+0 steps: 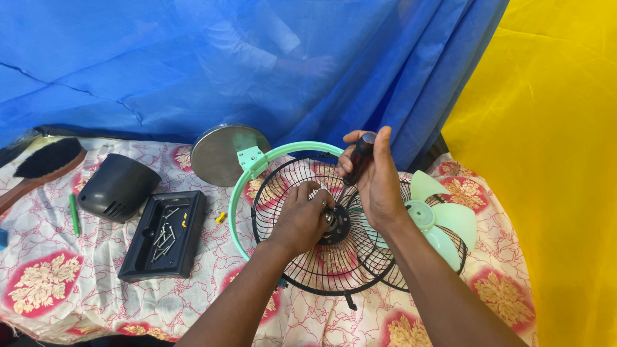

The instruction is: The person uses a screwdriver to remove screws from the front grille and motor housing of a small electric fan. They detach the front grille, then remove the motor and fan blade assembly from the stand, placing the parts on the table.

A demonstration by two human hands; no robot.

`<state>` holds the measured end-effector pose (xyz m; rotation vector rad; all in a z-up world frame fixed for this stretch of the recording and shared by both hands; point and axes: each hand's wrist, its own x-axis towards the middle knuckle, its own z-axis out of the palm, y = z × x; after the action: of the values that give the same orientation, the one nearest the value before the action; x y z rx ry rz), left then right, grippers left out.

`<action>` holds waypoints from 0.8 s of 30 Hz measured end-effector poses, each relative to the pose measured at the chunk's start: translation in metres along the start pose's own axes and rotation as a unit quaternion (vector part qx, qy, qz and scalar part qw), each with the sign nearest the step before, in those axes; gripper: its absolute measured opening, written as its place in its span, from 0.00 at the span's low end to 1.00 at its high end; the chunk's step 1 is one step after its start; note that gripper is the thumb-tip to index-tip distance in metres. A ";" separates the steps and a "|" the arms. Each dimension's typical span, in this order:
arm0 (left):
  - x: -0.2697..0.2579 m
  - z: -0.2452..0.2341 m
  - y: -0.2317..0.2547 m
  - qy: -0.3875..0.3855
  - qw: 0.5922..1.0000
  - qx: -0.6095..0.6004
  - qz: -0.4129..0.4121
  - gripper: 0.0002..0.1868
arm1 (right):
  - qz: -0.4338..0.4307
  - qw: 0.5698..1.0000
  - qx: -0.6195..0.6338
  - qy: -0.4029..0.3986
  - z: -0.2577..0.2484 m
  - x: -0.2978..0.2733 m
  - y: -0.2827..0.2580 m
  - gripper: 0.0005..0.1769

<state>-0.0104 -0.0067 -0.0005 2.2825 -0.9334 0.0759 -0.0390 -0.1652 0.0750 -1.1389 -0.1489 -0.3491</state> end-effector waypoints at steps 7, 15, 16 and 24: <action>0.003 0.000 0.001 -0.002 1.000 0.005 -0.002 0.20 | -0.011 1.000 -0.014 -0.004 -0.005 -0.001 -0.005 0.28; 0.004 -0.001 0.004 0.005 1.000 0.009 0.003 0.20 | -0.015 0.995 -0.099 0.004 -0.004 0.004 -0.008 0.38; 0.003 -0.002 0.004 0.002 1.000 0.006 0.002 0.20 | -0.008 0.998 -0.070 0.001 -0.004 0.005 -0.006 0.39; 0.007 -0.003 0.005 -0.024 0.999 0.018 -0.012 0.21 | -0.022 1.000 -0.007 0.004 -0.003 0.008 0.001 0.28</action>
<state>-0.0080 -0.0118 0.0065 2.3375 -0.9363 0.0276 -0.0317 -0.1691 0.0751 -1.1500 -0.1637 -0.3939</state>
